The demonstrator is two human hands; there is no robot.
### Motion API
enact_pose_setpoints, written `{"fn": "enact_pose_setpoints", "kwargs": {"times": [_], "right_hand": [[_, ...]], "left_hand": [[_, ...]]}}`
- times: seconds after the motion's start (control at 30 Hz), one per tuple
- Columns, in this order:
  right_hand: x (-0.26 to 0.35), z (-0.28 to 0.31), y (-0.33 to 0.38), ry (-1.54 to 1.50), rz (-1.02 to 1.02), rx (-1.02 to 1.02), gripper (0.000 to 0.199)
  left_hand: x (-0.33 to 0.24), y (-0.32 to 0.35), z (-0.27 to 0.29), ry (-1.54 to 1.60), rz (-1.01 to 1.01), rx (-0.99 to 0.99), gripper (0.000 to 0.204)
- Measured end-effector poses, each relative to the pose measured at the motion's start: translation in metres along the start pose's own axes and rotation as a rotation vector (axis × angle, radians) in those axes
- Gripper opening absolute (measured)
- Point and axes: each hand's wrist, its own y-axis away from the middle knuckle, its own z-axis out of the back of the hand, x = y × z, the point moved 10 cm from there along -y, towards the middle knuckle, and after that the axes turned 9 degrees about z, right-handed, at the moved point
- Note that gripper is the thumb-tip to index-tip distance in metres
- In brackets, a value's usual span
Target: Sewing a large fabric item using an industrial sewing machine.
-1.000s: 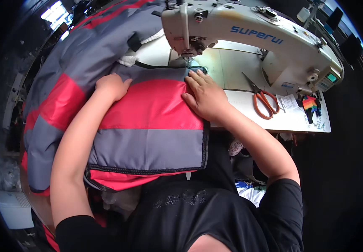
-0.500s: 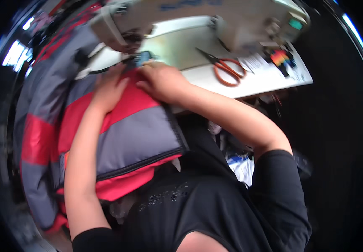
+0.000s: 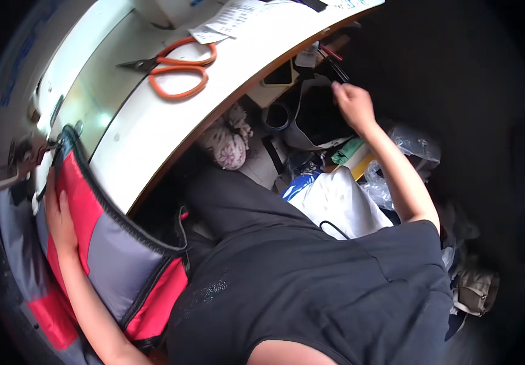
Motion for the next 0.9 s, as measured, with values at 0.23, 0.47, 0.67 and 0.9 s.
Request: {"fn": "enact_pose_setpoints", "kwargs": {"times": [0.23, 0.47, 0.67, 0.9], "right_hand": [[-0.214, -0.146, 0.078, 0.538, -0.351, 0.92, 0.028], [-0.283, -0.223, 0.104, 0.461, -0.416, 0.988, 0.03], [-0.268, -0.311, 0.089, -0.124, -0.427, 0.85, 0.045], [-0.26, -0.317, 0.088, -0.626, -1.0, 0.285, 0.055]], "left_hand": [[-0.115, 0.026, 0.068, -0.22, -0.239, -0.271, 0.021], [-0.253, 0.047, -0.031, -0.241, -0.324, 0.39, 0.067], [-0.272, 0.038, -0.053, -0.166, -0.484, 0.257, 0.086], [-0.262, 0.043, -0.051, -0.174, -0.468, 0.232, 0.089]]}}
